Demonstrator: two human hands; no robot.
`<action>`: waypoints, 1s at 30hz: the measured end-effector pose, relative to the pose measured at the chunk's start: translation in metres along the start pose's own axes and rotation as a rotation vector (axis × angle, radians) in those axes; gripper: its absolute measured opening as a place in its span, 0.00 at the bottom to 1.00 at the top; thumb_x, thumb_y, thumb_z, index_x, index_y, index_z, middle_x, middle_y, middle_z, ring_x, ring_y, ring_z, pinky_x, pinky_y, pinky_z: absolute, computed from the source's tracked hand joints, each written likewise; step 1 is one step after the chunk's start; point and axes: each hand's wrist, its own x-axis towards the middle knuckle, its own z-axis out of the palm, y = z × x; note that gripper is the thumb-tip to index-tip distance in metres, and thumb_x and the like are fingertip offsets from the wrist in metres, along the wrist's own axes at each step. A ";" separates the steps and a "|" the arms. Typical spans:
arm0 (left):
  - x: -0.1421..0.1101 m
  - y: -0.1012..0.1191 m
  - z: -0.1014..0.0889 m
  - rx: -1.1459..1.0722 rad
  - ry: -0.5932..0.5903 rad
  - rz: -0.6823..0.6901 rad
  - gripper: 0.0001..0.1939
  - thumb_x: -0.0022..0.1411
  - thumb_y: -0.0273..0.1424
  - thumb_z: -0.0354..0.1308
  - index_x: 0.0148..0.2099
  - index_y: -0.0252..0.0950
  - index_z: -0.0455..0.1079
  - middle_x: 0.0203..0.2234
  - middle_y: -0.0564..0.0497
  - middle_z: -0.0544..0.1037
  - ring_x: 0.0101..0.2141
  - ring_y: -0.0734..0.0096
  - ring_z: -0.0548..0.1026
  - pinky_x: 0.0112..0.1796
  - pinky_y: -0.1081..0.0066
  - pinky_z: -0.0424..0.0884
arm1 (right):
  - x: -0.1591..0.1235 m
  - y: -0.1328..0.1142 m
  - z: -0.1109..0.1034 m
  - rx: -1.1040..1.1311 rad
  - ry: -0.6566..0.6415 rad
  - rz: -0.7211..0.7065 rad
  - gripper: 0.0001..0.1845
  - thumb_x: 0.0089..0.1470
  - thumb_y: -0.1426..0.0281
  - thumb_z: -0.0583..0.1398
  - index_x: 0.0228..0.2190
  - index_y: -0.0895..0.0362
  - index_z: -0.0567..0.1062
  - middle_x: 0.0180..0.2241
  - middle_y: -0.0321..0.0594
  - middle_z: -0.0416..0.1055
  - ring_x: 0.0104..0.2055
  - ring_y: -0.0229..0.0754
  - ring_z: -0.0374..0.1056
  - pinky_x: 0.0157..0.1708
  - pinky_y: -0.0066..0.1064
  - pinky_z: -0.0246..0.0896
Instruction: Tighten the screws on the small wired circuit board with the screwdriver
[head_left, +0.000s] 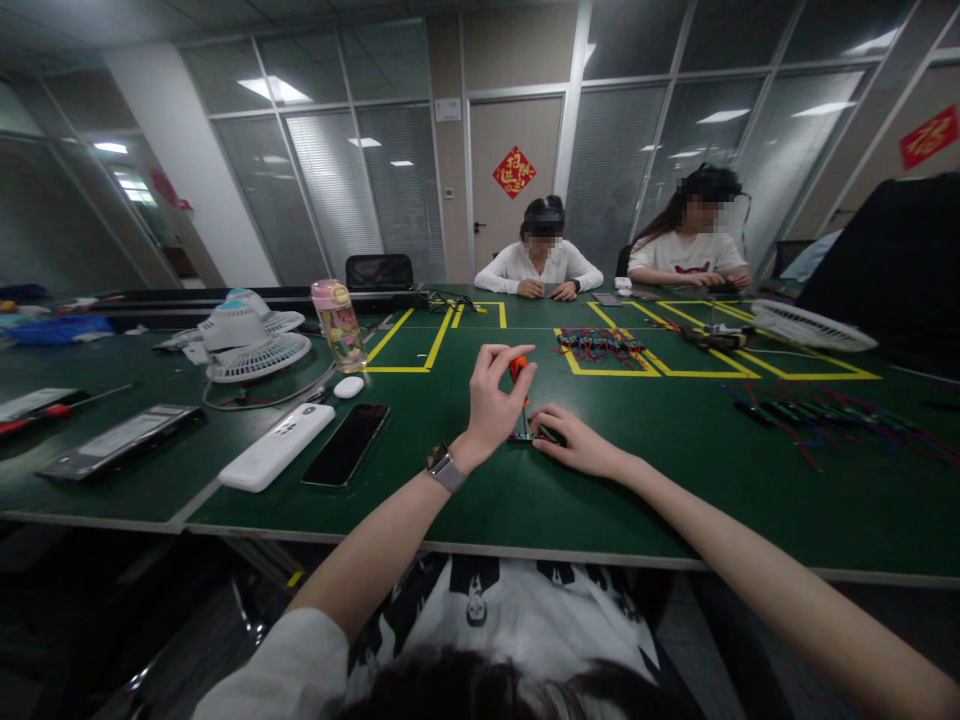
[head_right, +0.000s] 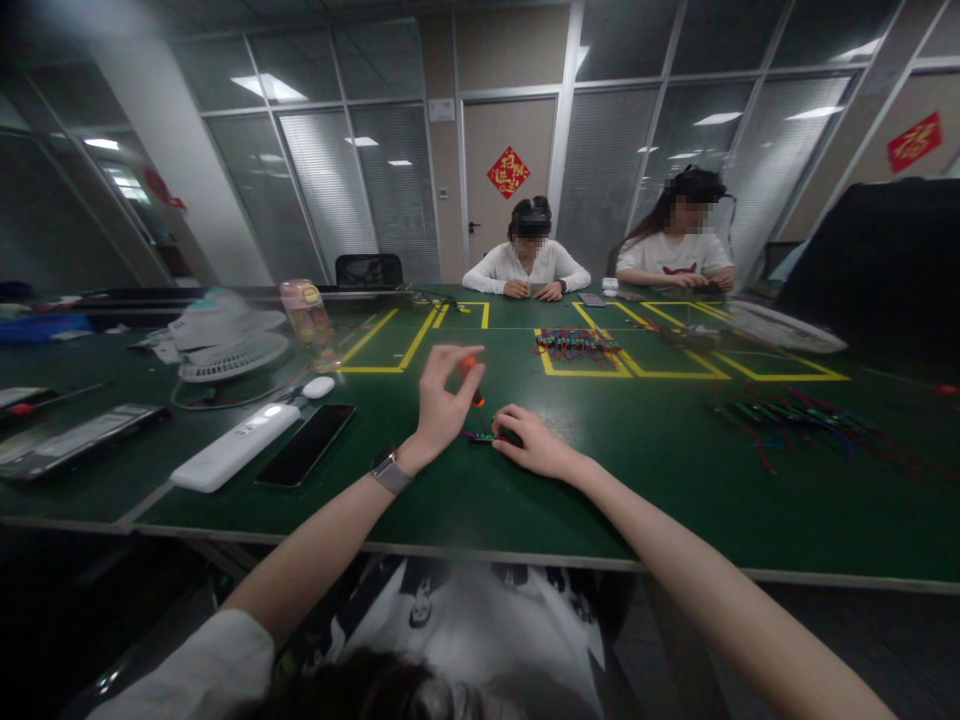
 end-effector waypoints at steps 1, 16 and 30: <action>0.000 0.000 0.000 -0.016 -0.016 0.001 0.12 0.66 0.31 0.53 0.49 0.37 0.72 0.37 0.48 0.71 0.40 0.70 0.71 0.44 0.70 0.68 | 0.000 0.000 0.000 -0.001 0.001 0.000 0.02 0.57 0.71 0.58 0.35 0.55 0.70 0.43 0.44 0.66 0.46 0.46 0.65 0.49 0.39 0.61; -0.001 -0.002 0.001 -0.043 -0.034 -0.002 0.13 0.67 0.31 0.51 0.51 0.37 0.70 0.39 0.47 0.73 0.41 0.70 0.72 0.45 0.69 0.68 | 0.000 -0.002 -0.001 -0.006 -0.006 0.000 0.02 0.58 0.70 0.58 0.35 0.56 0.70 0.43 0.45 0.66 0.46 0.47 0.65 0.49 0.40 0.61; -0.001 -0.003 0.000 -0.046 -0.056 -0.022 0.15 0.69 0.32 0.47 0.53 0.39 0.70 0.41 0.47 0.72 0.42 0.70 0.71 0.45 0.69 0.68 | 0.001 -0.002 -0.002 0.000 -0.003 -0.002 0.02 0.58 0.70 0.58 0.35 0.55 0.70 0.43 0.45 0.66 0.46 0.47 0.65 0.49 0.41 0.62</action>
